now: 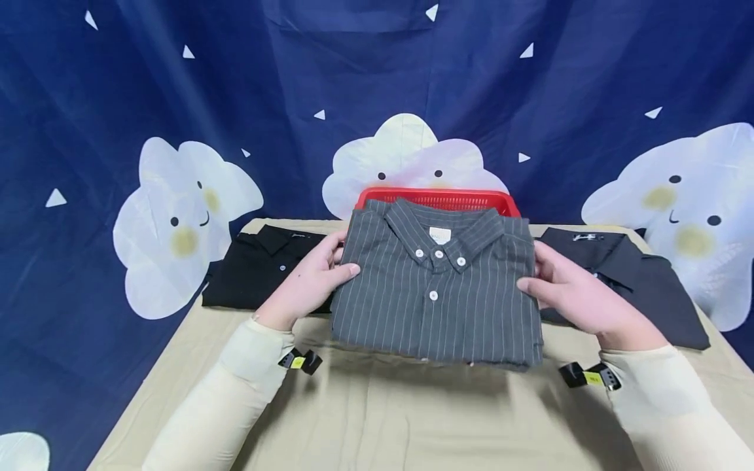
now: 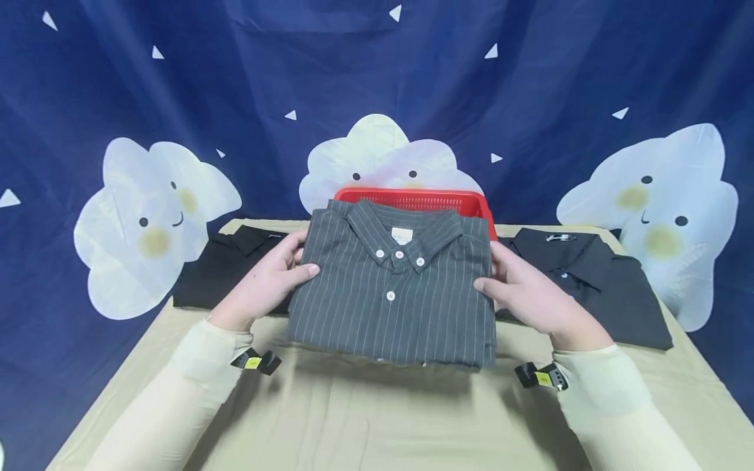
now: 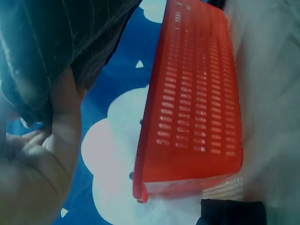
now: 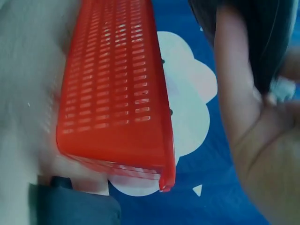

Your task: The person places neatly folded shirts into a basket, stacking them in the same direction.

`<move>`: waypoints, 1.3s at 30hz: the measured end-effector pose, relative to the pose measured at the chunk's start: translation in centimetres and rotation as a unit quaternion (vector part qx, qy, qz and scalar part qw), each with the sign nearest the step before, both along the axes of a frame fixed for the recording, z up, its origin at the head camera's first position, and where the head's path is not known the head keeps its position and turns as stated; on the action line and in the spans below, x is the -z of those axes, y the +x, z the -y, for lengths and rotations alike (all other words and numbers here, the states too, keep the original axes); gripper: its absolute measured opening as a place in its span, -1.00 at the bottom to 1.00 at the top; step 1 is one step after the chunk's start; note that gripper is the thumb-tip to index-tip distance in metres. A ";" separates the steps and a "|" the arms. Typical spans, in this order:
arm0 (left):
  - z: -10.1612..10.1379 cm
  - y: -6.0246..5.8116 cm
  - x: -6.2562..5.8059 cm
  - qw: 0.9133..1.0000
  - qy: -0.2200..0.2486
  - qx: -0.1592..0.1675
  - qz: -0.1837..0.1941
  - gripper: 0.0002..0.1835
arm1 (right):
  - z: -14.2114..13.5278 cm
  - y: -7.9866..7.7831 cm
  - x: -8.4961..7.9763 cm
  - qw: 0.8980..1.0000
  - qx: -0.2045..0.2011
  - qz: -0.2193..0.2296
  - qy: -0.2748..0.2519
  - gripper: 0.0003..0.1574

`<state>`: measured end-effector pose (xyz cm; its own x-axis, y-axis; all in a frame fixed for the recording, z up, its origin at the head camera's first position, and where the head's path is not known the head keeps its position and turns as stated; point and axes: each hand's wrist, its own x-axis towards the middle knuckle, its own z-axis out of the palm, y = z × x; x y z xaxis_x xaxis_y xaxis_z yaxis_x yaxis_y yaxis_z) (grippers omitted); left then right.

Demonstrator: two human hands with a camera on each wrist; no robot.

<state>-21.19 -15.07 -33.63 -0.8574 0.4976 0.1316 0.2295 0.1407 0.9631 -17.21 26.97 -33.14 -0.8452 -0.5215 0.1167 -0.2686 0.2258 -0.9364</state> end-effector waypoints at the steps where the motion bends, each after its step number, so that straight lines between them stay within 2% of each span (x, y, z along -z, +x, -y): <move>1: -0.1 -0.4 0.0 1.000 0.002 -0.007 -0.002 -0.38 | 0.3 -0.3 -0.1 1.000 0.025 -0.004 0.008 -0.39; 3: -0.3 -1.2 0.1 1.000 0.009 -0.018 -0.001 -0.35 | 0.8 -1.0 -0.4 0.997 0.069 -0.009 0.027 -0.42; 6: -0.7 -2.3 0.2 0.999 0.019 -0.031 -0.003 -0.33 | 1.2 -2.2 -0.4 0.992 0.114 -0.013 0.048 -0.42; 9: -1.3 -3.5 0.2 0.999 0.013 -0.038 -0.013 -0.36 | 1.2 -3.3 -0.4 0.988 0.145 -0.016 0.056 -0.41; 12: -1.8 -4.7 -0.1 0.999 0.002 -0.036 -0.022 -0.40 | 1.2 -4.7 -0.4 0.982 0.171 -0.037 0.073 -0.40; 15: -2.3 -6.0 -0.5 0.998 -0.016 -0.044 -0.031 -0.43 | 1.3 -6.1 -0.9 0.971 0.192 -0.069 0.123 -0.40; 19: -2.9 -8.1 -0.6 0.997 -0.029 -0.071 -0.032 -0.44 | 1.4 -8.1 -1.9 0.954 0.200 -0.095 0.201 -0.38; 22: -3.4 -9.6 -0.3 0.995 -0.027 -0.089 -0.024 -0.46 | 1.6 -9.6 -2.1 0.943 0.193 -0.108 0.248 -0.38; 25: -3.7 -10.7 0.3 0.993 -0.038 -0.106 -0.021 -0.47 | 2.0 -11.0 -1.7 0.928 0.192 -0.130 0.290 -0.46; 29: -4.2 -11.8 1.2 0.988 -0.081 -0.123 -0.043 -0.46 | 2.1 -12.2 -0.9 0.918 0.195 -0.138 0.316 -0.48; 34: -4.7 -12.7 2.1 0.977 -0.151 -0.128 -0.084 -0.43 | 2.1 -13.1 -0.3 0.907 0.200 -0.135 0.345 -0.36; 39: -5.2 -13.1 2.7 0.958 -0.220 -0.140 -0.116 -0.39 | 2.0 -13.3 0.4 0.898 0.205 -0.143 0.362 -0.42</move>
<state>-34.28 -9.88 -36.32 -0.9386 0.3027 0.1658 0.3242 0.6090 0.7239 -30.51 25.00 -33.53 -0.9732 -0.1995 0.1145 -0.2292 0.8829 -0.4098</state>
